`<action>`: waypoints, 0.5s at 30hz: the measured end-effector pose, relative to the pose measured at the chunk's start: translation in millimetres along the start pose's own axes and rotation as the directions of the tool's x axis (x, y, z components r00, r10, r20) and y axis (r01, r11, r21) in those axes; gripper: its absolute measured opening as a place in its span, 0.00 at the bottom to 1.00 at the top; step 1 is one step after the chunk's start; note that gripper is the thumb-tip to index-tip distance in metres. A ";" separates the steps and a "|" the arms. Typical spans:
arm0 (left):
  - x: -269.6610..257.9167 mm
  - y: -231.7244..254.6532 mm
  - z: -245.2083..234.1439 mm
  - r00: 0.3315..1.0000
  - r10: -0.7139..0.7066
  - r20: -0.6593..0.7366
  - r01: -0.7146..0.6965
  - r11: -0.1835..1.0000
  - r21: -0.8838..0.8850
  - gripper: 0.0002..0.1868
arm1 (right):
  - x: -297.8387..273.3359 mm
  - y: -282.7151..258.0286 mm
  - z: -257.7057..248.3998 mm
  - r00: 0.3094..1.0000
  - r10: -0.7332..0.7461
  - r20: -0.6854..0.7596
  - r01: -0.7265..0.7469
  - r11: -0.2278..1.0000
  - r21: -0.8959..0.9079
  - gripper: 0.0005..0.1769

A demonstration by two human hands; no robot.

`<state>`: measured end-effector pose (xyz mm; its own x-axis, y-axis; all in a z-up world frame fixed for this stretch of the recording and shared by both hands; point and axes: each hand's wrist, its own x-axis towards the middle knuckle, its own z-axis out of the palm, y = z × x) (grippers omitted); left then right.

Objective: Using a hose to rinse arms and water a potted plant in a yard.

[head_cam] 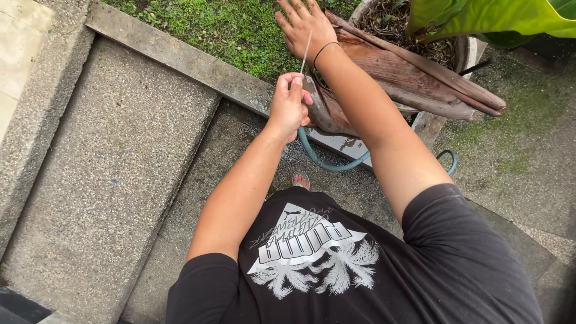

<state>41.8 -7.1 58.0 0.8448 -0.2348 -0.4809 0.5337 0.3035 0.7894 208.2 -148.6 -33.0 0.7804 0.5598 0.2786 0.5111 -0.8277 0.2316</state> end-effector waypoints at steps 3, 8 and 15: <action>-4.4 0.0 3.7 1.000 -0.005 0.014 0.005 1.000 0.025 0.10 | 4.5 2.0 13.8 0.998 -0.024 0.066 0.028 0.998 -0.061 0.34; -23.9 5.1 15.7 0.998 -0.046 0.041 0.042 0.995 0.093 0.10 | 7.5 7.0 9.2 0.999 -0.029 0.036 0.031 0.998 -0.061 0.29; -50.8 -13.3 22.4 0.989 0.006 0.146 -0.028 0.988 0.154 0.10 | 15.0 22.4 37.9 0.988 -0.016 0.155 0.061 0.956 -0.288 0.29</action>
<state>-9.1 -19.9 80.5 0.8331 -0.3651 -0.4156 0.4971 0.1646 0.8519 245.0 -160.2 -58.9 0.8184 0.5604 0.1274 0.4321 -0.7461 0.5066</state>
